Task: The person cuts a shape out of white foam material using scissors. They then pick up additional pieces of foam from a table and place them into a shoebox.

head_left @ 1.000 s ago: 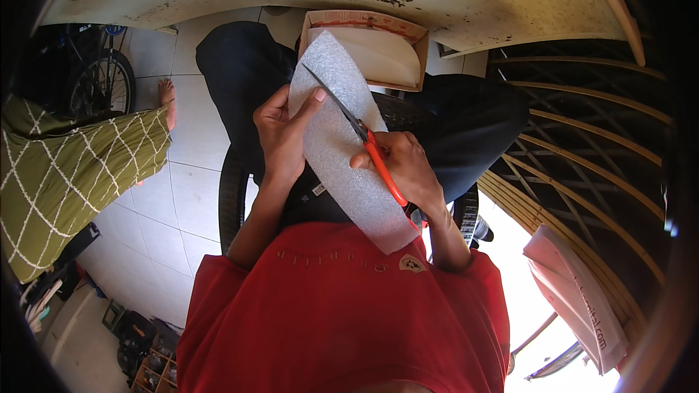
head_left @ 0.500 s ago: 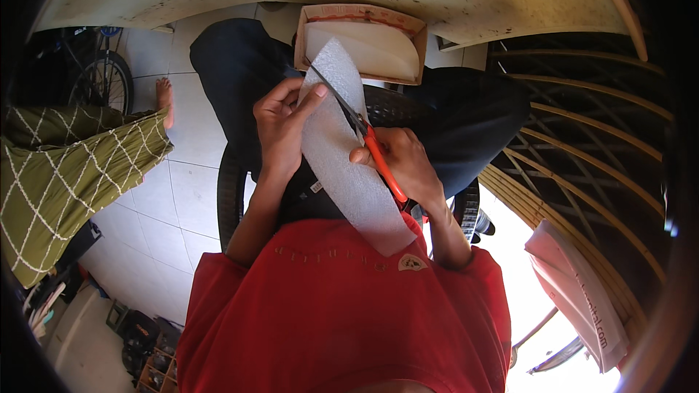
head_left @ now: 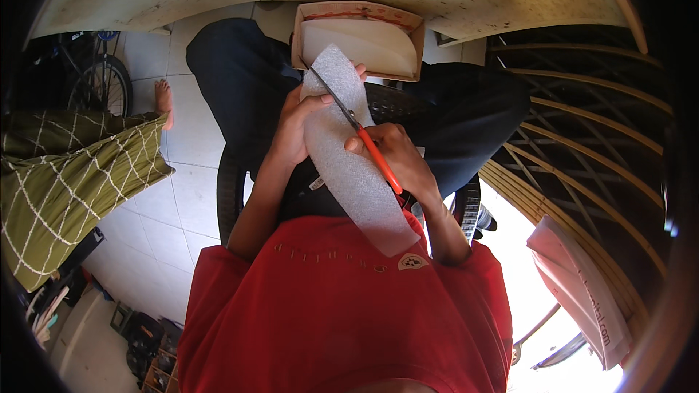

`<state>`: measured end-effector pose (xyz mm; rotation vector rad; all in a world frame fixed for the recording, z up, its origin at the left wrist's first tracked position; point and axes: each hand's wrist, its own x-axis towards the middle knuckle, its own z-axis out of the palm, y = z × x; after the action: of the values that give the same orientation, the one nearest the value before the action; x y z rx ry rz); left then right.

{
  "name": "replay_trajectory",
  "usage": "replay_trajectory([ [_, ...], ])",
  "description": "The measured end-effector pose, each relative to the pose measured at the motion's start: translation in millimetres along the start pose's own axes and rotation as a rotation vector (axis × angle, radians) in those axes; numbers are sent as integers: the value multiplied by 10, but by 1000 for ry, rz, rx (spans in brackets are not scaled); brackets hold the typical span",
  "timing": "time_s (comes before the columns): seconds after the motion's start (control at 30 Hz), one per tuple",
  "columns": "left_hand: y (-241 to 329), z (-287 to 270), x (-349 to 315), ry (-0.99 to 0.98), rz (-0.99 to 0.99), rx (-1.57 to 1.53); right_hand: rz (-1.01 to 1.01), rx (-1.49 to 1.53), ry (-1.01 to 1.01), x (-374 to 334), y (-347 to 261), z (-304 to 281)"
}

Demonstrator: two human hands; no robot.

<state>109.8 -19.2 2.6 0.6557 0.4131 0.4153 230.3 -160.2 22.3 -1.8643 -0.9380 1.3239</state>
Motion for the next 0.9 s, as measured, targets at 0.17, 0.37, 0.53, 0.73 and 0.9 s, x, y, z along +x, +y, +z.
replay_trajectory([
  [0.17, -48, -59, 44, -62, -43, 46, 92, 25, -18, -38, -57, -32],
  [0.37, -149, -231, -17, 93, -102, 43, 150, -17, -42, -34, -6, -22],
  [0.53, -139, -245, -54, 169, -145, 74, 102, 40, 30, -99, -14, -3],
  [0.73, -209, -244, -1, 150, -186, 15, 109, -100, 86, -273, -20, -129],
  [0.9, -225, -157, 23, 130, -252, 21, 128, 67, 243, -803, 95, -459],
])
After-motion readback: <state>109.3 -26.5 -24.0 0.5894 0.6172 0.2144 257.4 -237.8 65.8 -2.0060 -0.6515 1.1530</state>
